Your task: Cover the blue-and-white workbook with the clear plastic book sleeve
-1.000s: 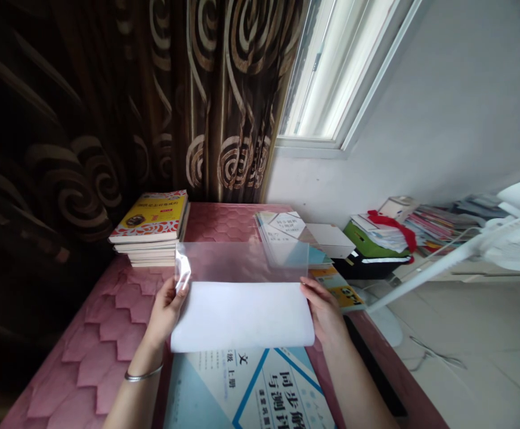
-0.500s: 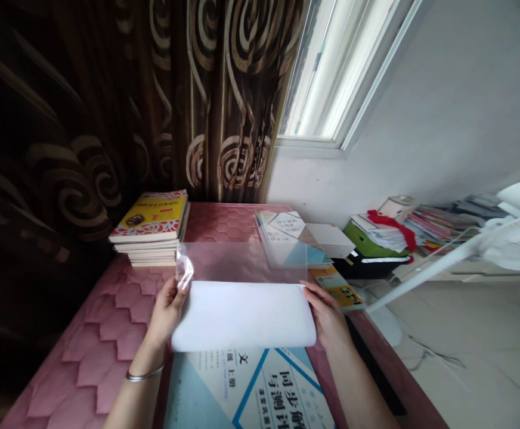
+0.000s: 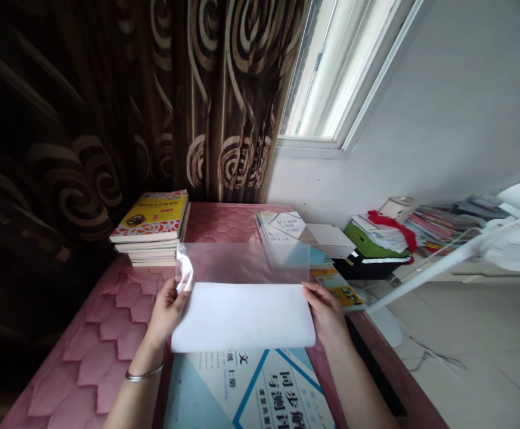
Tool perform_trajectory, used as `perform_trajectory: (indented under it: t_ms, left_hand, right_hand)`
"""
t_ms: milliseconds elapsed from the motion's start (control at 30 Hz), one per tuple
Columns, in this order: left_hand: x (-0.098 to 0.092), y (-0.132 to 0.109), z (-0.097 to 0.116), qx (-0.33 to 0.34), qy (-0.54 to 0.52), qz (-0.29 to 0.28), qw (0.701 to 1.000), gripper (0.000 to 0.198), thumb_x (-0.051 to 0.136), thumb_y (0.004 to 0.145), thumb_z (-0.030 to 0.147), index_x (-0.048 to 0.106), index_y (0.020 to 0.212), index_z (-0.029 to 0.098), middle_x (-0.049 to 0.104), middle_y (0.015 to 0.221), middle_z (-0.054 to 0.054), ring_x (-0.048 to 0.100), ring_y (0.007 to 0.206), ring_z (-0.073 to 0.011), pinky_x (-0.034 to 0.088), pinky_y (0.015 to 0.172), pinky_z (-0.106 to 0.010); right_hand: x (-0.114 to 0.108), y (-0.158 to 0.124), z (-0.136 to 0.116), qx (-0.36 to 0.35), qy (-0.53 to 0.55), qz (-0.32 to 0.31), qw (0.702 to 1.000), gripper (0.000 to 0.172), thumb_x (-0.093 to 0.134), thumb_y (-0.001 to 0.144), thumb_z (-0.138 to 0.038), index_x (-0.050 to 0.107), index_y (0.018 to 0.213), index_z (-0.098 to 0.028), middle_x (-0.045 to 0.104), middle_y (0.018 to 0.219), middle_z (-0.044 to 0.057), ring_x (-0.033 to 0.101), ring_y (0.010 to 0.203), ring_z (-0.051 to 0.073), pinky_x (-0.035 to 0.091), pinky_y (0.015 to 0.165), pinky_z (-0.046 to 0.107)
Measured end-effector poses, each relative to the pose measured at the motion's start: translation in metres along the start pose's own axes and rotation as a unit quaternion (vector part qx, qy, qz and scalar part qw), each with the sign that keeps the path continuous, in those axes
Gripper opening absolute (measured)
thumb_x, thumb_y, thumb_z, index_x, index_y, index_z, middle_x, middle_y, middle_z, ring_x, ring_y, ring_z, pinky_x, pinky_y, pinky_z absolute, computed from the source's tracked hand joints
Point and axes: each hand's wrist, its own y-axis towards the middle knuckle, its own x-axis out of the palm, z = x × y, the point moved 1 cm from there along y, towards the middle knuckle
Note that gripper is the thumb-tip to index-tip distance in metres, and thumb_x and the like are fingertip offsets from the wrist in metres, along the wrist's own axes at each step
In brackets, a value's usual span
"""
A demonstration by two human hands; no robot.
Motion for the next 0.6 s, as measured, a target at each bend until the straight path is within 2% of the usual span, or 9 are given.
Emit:
perform_trajectory:
  t_ms: [133,267,400,600]
  left_hand:
    - [-0.001,0.0,-0.002,0.001,0.016,-0.023,1.0,0.036,0.071,0.07,0.048,0.061,0.084,0.016,0.061,0.072,0.001,0.05,0.061,-0.0103,0.04,0.057,-0.019]
    - [-0.002,0.002,-0.006,0.037,0.037,-0.012,0.999,0.032,0.069,0.074,0.046,0.06,0.084,0.017,0.06,0.073,0.0,0.051,0.066,-0.0112,0.041,0.062,-0.02]
    - [-0.001,0.002,-0.007,0.05,0.044,-0.004,0.998,0.031,0.068,0.075,0.046,0.06,0.083,0.017,0.06,0.075,0.0,0.052,0.068,-0.012,0.042,0.065,-0.021]
    - [0.0,0.001,-0.006,0.05,0.035,-0.003,0.998,0.03,0.068,0.074,0.046,0.061,0.083,0.018,0.061,0.076,0.0,0.053,0.07,-0.0114,0.042,0.068,-0.02]
  right_hand:
    - [0.002,-0.001,-0.002,0.004,-0.006,0.003,1.0,0.037,0.085,0.049,-0.046,0.071,0.07,-0.02,0.066,0.073,0.001,0.056,0.068,0.016,0.044,0.061,0.027]
    - [0.0,-0.01,-0.005,0.014,-0.016,0.02,1.0,0.042,0.084,0.05,-0.046,0.071,0.08,-0.02,0.068,0.082,0.002,0.059,0.073,0.017,0.045,0.063,0.027]
    - [-0.005,-0.023,-0.008,0.036,-0.035,0.043,0.998,0.04,0.082,0.051,-0.049,0.065,0.073,-0.02,0.066,0.07,0.0,0.057,0.066,0.017,0.043,0.056,0.026]
    - [-0.004,-0.023,-0.006,0.103,-0.048,0.014,0.993,0.037,0.081,0.051,-0.048,0.066,0.068,-0.019,0.064,0.06,-0.001,0.054,0.058,0.016,0.04,0.049,0.025]
